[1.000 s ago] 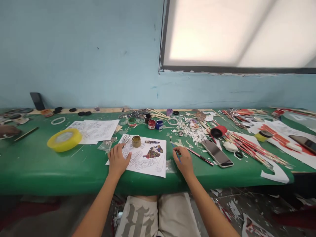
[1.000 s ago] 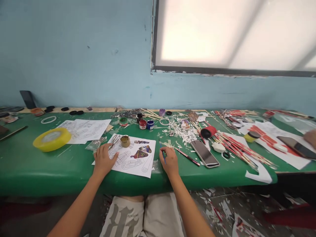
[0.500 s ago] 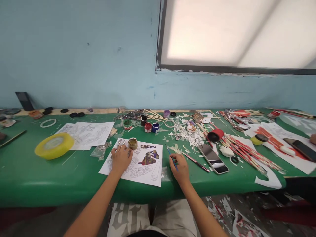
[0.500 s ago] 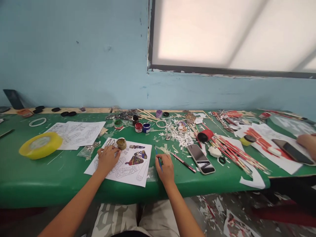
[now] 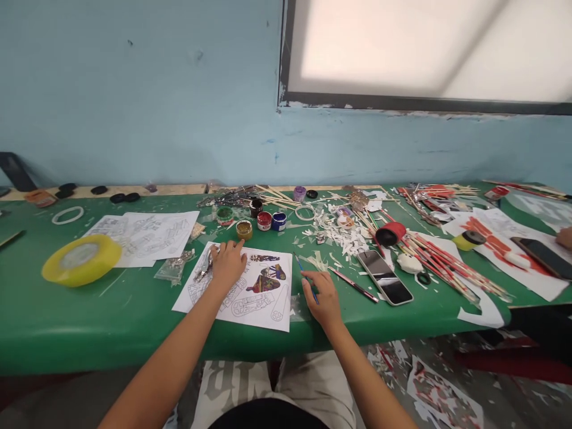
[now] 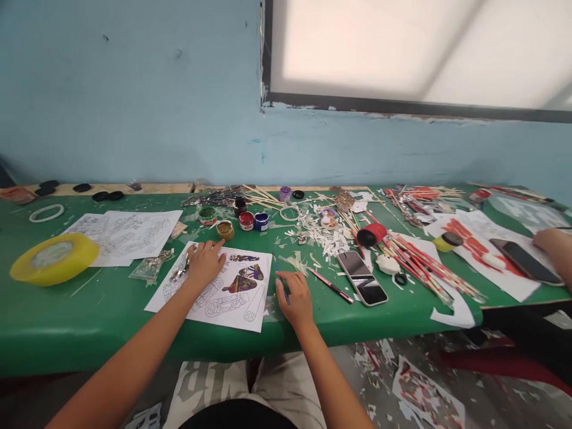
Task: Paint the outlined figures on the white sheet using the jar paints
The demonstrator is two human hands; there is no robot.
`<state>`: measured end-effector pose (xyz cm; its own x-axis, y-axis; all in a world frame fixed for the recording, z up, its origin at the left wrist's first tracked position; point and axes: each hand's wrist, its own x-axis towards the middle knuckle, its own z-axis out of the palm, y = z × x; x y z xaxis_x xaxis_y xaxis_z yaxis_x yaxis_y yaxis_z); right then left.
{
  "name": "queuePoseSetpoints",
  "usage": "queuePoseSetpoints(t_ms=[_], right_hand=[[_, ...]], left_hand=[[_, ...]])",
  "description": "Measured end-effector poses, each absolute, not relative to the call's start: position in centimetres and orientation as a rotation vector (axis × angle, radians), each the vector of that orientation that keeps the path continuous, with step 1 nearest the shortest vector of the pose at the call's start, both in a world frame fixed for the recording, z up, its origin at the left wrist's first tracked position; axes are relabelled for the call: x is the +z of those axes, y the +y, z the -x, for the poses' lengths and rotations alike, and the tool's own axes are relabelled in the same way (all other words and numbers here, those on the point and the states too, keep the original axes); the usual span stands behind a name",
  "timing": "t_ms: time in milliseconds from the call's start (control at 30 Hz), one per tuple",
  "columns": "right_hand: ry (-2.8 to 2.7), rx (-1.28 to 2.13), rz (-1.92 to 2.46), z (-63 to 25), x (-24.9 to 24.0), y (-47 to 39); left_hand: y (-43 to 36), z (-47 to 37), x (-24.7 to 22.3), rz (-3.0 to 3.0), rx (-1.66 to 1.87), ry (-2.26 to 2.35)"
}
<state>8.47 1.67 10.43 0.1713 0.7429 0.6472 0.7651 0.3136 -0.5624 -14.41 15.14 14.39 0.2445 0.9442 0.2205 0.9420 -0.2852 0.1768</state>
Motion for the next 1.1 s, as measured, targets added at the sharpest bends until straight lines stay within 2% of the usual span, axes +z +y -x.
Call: queuePoseSetpoints(t_ms=[200, 433, 633, 767, 933, 1100], right_hand=[[-1.554, 0.005, 1.433, -8.5, 10.3, 1.7], [-1.533, 0.053, 1.412, -8.6, 10.5, 1.5], [-1.429, 0.122, 1.321, -8.0, 11.0, 1.8], [-1.270, 0.148, 1.223, -7.2, 11.7, 5.0], [-1.146, 0.221, 1.118, -6.2, 14.0, 11.5], [-0.914, 0.500, 0.813, -4.5, 14.7, 15.6]], left_hand=[[16.0, 14.5, 13.9, -2.353, 0.594, 1.825], [19.7, 12.9, 13.3, -1.952, 0.887, 1.837], [21.9, 12.0, 13.3, -1.779, 0.962, 1.861], [21.4, 12.5, 13.1, -1.781, 1.058, 1.803], [20.6, 12.9, 12.2, -1.902, 1.167, 1.464], [20.6, 12.8, 11.9, -1.980, 1.184, 1.306]])
